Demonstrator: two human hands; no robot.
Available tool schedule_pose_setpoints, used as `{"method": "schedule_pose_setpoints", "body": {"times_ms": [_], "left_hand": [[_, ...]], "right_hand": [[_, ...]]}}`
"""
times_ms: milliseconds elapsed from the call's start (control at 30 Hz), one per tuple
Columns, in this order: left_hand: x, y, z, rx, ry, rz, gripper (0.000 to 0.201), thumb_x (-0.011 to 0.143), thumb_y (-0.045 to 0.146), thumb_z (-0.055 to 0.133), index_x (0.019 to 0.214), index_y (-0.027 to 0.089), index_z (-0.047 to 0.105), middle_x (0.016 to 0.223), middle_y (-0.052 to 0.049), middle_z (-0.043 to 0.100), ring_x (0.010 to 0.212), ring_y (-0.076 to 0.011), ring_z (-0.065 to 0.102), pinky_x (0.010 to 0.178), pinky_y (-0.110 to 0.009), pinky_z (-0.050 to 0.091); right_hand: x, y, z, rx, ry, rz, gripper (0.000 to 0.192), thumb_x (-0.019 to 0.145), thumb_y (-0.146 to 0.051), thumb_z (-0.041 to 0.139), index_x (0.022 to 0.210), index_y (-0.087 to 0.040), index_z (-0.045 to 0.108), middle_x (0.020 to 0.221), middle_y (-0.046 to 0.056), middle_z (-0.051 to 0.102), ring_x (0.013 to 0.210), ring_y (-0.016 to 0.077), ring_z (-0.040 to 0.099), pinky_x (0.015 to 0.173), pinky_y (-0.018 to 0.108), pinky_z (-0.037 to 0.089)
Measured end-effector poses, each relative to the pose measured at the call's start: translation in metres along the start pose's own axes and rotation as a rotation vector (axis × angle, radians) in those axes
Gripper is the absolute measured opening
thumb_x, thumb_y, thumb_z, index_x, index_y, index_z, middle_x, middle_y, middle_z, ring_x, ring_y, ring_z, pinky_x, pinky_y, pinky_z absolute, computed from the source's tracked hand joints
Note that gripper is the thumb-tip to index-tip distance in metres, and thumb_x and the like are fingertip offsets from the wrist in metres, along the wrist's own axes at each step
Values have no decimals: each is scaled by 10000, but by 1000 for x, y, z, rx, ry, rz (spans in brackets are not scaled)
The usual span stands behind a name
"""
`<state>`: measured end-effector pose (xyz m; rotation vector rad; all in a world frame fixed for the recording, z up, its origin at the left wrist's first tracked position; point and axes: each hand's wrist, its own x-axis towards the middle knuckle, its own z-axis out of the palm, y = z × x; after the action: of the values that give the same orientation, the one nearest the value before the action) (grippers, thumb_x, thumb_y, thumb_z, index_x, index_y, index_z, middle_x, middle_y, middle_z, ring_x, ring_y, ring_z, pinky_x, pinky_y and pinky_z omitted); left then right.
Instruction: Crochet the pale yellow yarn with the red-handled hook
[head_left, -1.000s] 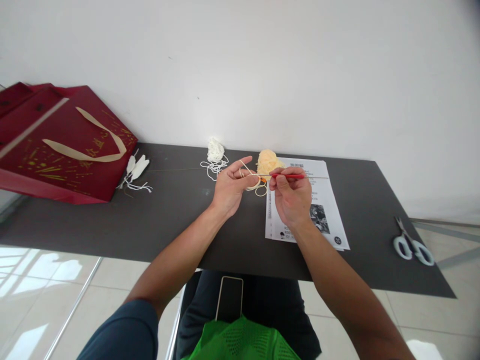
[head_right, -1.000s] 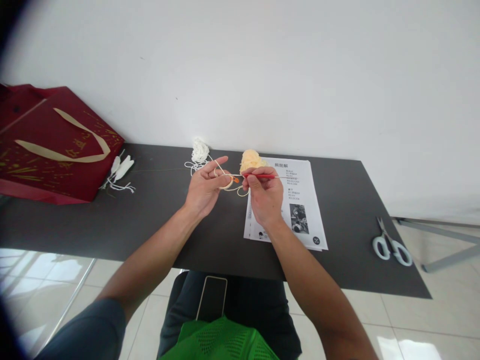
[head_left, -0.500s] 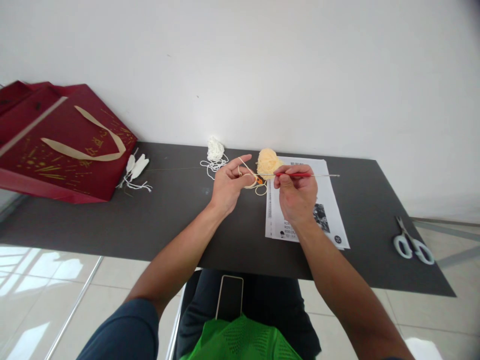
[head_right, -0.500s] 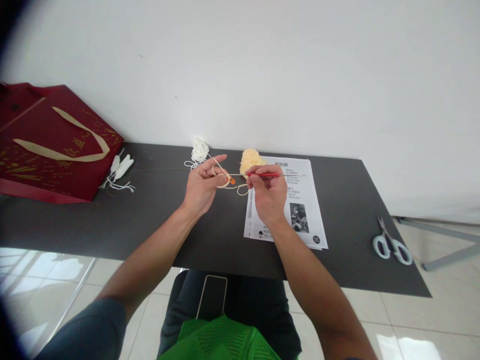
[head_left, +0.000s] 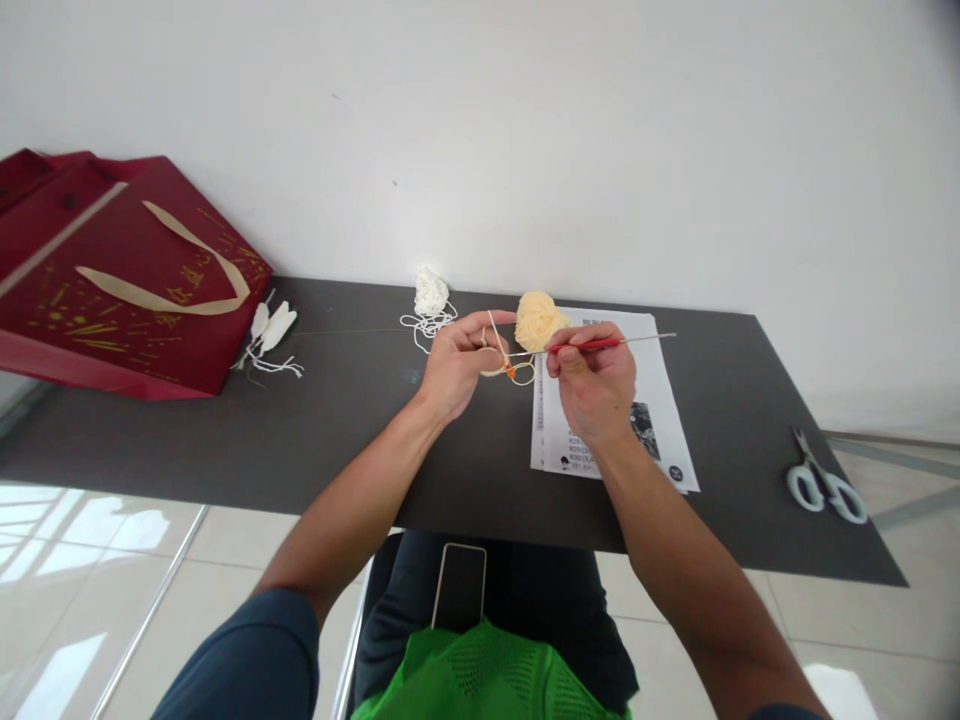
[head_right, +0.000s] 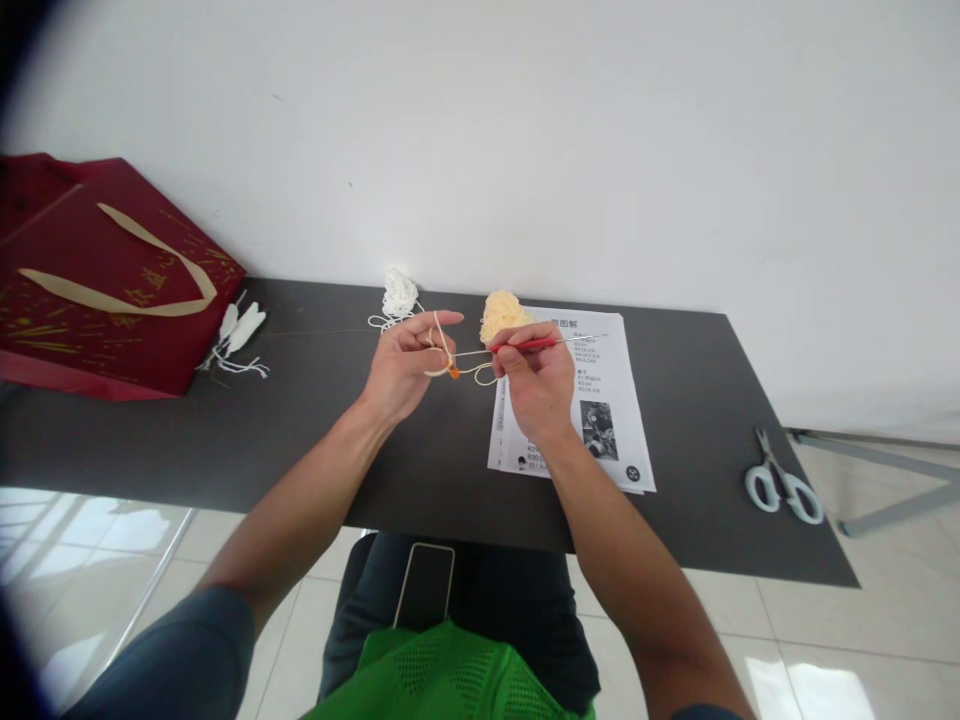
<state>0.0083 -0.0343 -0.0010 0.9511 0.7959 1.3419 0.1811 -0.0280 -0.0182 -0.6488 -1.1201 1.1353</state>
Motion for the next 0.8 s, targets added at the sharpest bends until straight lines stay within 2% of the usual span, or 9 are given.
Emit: {"method": "schedule_pose_setpoints", "body": {"times_ms": [500, 667, 800], "left_hand": [[2, 2, -3, -139, -87, -203, 399, 535, 121, 622, 912, 122, 749, 579, -8, 612, 495, -106, 467, 518, -278, 292], [2, 3, -3, -175, -103, -217, 375, 524, 117, 612, 873, 111, 750, 559, -7, 588, 482, -100, 454, 520, -279, 304], [1, 3, -3, -152, -109, -162, 305, 586, 124, 698, 885, 133, 755, 608, -12, 627, 517, -103, 497, 531, -266, 340]], "right_hand": [[-3, -4, 3, 3, -56, -5, 325, 796, -396, 836, 873, -266, 548, 825, -40, 735, 568, 88, 599, 545, 262, 499], [-3, -6, 4, 42, -60, 38, 349, 778, -408, 852, 867, -267, 545, 817, -43, 731, 558, 85, 588, 528, 254, 487], [-2, -6, 4, 156, -47, 148, 343, 771, -378, 863, 871, -263, 556, 823, -54, 729, 567, 69, 593, 522, 221, 494]]}}
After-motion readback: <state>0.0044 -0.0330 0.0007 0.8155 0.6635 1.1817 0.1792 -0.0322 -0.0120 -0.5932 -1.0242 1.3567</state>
